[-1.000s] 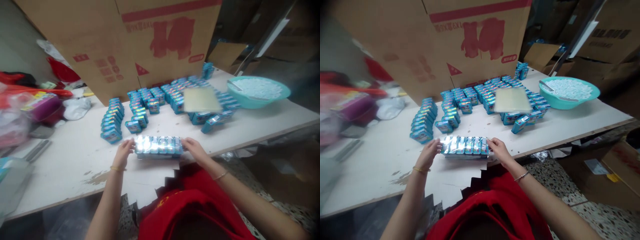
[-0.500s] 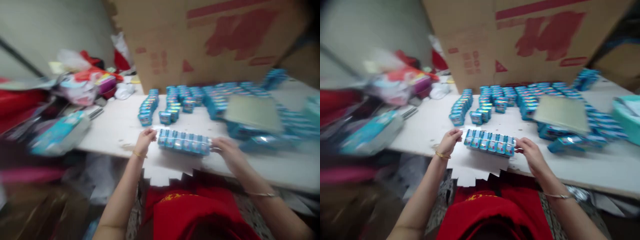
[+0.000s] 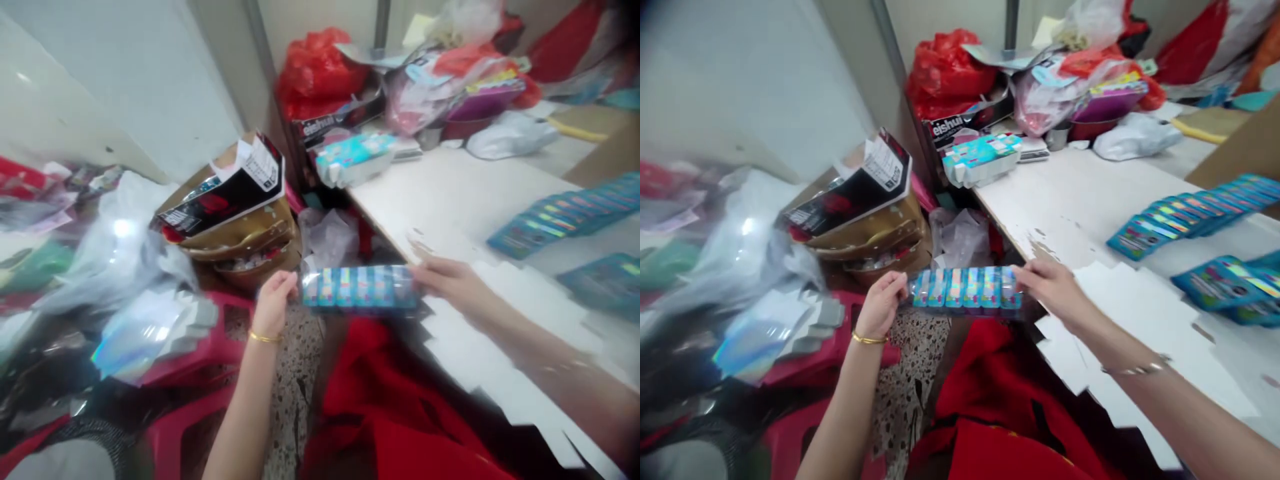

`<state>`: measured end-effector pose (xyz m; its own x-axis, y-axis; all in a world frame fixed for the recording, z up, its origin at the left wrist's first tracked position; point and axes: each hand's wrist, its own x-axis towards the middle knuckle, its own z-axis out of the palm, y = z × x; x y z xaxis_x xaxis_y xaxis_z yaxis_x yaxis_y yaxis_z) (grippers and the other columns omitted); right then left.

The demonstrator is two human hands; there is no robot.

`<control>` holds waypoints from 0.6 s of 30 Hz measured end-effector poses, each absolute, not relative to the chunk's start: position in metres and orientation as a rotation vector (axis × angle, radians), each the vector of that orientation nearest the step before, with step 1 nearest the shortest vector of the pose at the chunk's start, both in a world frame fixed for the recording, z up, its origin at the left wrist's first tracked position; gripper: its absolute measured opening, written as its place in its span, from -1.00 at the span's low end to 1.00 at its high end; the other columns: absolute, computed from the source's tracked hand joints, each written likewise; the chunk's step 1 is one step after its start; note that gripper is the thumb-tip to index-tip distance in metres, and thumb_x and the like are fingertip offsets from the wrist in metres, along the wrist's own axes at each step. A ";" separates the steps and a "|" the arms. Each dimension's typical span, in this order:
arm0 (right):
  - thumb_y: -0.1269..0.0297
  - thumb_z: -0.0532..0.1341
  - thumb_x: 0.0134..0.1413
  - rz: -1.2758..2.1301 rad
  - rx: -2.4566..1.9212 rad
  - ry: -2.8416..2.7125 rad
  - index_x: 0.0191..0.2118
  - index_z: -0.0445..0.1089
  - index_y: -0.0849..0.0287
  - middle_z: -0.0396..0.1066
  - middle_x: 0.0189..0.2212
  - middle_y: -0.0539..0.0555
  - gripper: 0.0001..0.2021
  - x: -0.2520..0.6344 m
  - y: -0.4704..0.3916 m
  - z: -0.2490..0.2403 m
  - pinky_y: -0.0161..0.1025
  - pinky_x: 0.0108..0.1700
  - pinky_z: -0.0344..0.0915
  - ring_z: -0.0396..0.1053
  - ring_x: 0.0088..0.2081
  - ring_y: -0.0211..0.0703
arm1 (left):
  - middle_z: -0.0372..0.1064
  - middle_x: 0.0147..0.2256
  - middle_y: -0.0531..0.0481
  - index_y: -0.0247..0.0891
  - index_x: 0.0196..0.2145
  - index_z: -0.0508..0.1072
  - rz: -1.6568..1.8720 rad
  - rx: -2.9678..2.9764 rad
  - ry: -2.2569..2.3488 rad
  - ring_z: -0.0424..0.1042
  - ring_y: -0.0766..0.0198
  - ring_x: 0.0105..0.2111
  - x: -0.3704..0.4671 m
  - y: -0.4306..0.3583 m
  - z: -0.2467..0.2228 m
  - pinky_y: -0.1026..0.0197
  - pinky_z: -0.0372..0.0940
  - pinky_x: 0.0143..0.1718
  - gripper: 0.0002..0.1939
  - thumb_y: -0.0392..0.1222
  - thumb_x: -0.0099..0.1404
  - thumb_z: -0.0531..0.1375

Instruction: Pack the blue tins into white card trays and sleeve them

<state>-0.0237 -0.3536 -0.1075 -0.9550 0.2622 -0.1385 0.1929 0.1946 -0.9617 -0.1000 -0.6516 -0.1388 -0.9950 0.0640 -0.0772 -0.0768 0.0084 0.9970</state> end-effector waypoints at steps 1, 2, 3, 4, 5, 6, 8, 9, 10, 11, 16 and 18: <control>-0.17 0.29 -0.25 2.003 -0.464 -2.407 -0.65 0.29 0.14 0.29 -0.70 -0.02 -0.56 -0.048 -0.377 -0.124 -0.31 -0.61 -0.02 0.10 -0.67 -0.33 | 0.15 -0.65 0.14 -0.26 -0.60 0.27 2.106 -0.090 2.212 0.11 0.43 -0.59 -0.110 -0.678 -0.156 0.33 0.06 -0.50 -0.66 0.02 0.04 0.27; -0.14 0.29 -0.22 2.102 -0.474 -2.433 -0.63 0.26 0.14 0.31 -0.71 -0.03 -0.57 -0.072 -0.400 -0.144 -0.33 -0.64 -0.05 0.07 -0.71 -0.36 | 0.17 -0.64 0.13 -0.26 -0.60 0.28 2.056 -0.167 2.262 0.13 0.42 -0.58 -0.122 -0.704 -0.175 0.32 0.08 -0.50 -0.65 0.05 0.04 0.26; -0.10 0.29 -0.19 2.191 -0.479 -2.444 -0.62 0.24 0.15 0.34 -0.69 -0.02 -0.59 -0.095 -0.424 -0.165 -0.34 -0.65 -0.03 0.11 -0.72 -0.35 | 0.19 -0.64 0.13 -0.26 -0.60 0.29 1.994 -0.256 2.300 0.14 0.41 -0.58 -0.133 -0.729 -0.195 0.32 0.09 -0.49 -0.64 0.07 0.03 0.26; -0.06 0.29 -0.17 2.263 -0.521 -2.450 -0.62 0.21 0.15 0.36 -0.68 -0.02 -0.61 -0.118 -0.449 -0.189 -0.36 -0.66 -0.02 0.16 -0.72 -0.34 | 0.20 -0.64 0.12 -0.26 -0.62 0.28 1.933 -0.371 2.331 0.16 0.40 -0.58 -0.146 -0.753 -0.216 0.32 0.11 -0.50 -0.62 0.10 0.00 0.26; -0.01 0.28 -0.13 2.317 -0.589 -2.458 -0.61 0.19 0.15 0.37 -0.68 -0.02 -0.63 -0.140 -0.474 -0.213 -0.38 -0.67 -0.02 0.21 -0.71 -0.31 | 0.20 -0.65 0.12 -0.26 -0.64 0.27 1.904 -0.457 2.346 0.16 0.40 -0.60 -0.158 -0.775 -0.238 0.31 0.10 -0.52 -0.60 0.11 -0.02 0.27; 0.04 0.28 -0.09 2.365 -0.681 -2.470 -0.60 0.18 0.14 0.35 -0.71 -0.04 -0.65 -0.161 -0.499 -0.237 -0.39 -0.67 -0.02 0.26 -0.70 -0.28 | 0.19 -0.66 0.12 -0.26 -0.65 0.26 1.876 -0.533 2.354 0.16 0.39 -0.61 -0.171 -0.796 -0.259 0.31 0.10 -0.54 -0.59 0.13 -0.04 0.27; 0.15 0.25 -0.02 2.413 -0.801 -2.493 -0.59 0.17 0.15 0.31 -0.74 -0.08 -0.70 -0.202 -0.547 -0.285 -0.42 -0.67 0.01 0.30 -0.69 -0.27 | 0.17 -0.69 0.12 -0.26 -0.67 0.24 1.836 -0.671 2.362 0.15 0.40 -0.65 -0.197 -0.832 -0.301 0.31 0.07 -0.58 -0.57 0.15 -0.08 0.27; 0.19 0.23 0.00 2.424 -0.841 -2.509 -0.59 0.16 0.15 0.29 -0.76 -0.09 -0.71 -0.222 -0.570 -0.309 -0.42 -0.67 0.02 0.30 -0.69 -0.28 | 0.17 -0.70 0.12 -0.26 -0.68 0.23 1.812 -0.735 2.365 0.15 0.40 -0.66 -0.210 -0.849 -0.322 0.31 0.06 -0.59 -0.56 0.15 -0.09 0.27; 0.22 0.21 0.02 2.431 -0.877 -2.523 -0.59 0.16 0.15 0.28 -0.77 -0.09 -0.72 -0.241 -0.591 -0.331 -0.43 -0.68 0.02 0.29 -0.71 -0.29 | 0.17 -0.70 0.12 -0.26 -0.68 0.24 1.788 -0.798 2.368 0.15 0.40 -0.67 -0.225 -0.864 -0.342 0.31 0.05 -0.61 -0.57 0.15 -0.11 0.27; 0.25 0.20 0.03 2.434 -0.911 -2.535 -0.60 0.15 0.15 0.27 -0.78 -0.10 -0.72 -0.259 -0.610 -0.354 -0.43 -0.68 0.03 0.27 -0.72 -0.29 | 0.17 -0.71 0.12 -0.26 -0.67 0.24 1.765 -0.859 2.370 0.16 0.39 -0.68 -0.240 -0.878 -0.363 0.31 0.06 -0.61 -0.58 0.13 -0.13 0.27; 0.38 0.16 -0.01 2.409 -1.061 -2.550 -0.62 0.12 0.14 0.21 -0.80 -0.14 -0.75 -0.332 -0.682 -0.457 -0.43 -0.67 0.10 0.26 -0.72 -0.30 | 0.16 -0.73 0.14 -0.25 -0.67 0.21 1.707 -1.111 2.417 0.22 0.36 -0.67 -0.316 -0.937 -0.468 0.24 0.23 -0.55 -0.67 0.01 -0.08 0.23; 0.40 0.17 -0.05 2.386 -1.066 -2.571 -0.62 0.13 0.15 0.22 -0.79 -0.14 -0.77 -0.349 -0.700 -0.493 -0.43 -0.64 0.14 0.29 -0.69 -0.30 | 0.17 -0.71 0.14 -0.26 -0.65 0.23 1.693 -1.202 2.497 0.24 0.37 -0.64 -0.337 -0.952 -0.509 0.23 0.26 -0.51 -0.72 -0.05 -0.03 0.22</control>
<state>-0.3494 -0.7004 -0.4928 -0.7077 0.0546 -0.7044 0.7065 0.0518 -0.7058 -0.3373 -0.9522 -0.5085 -0.7211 -0.6228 -0.3036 -0.5125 0.1844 0.8387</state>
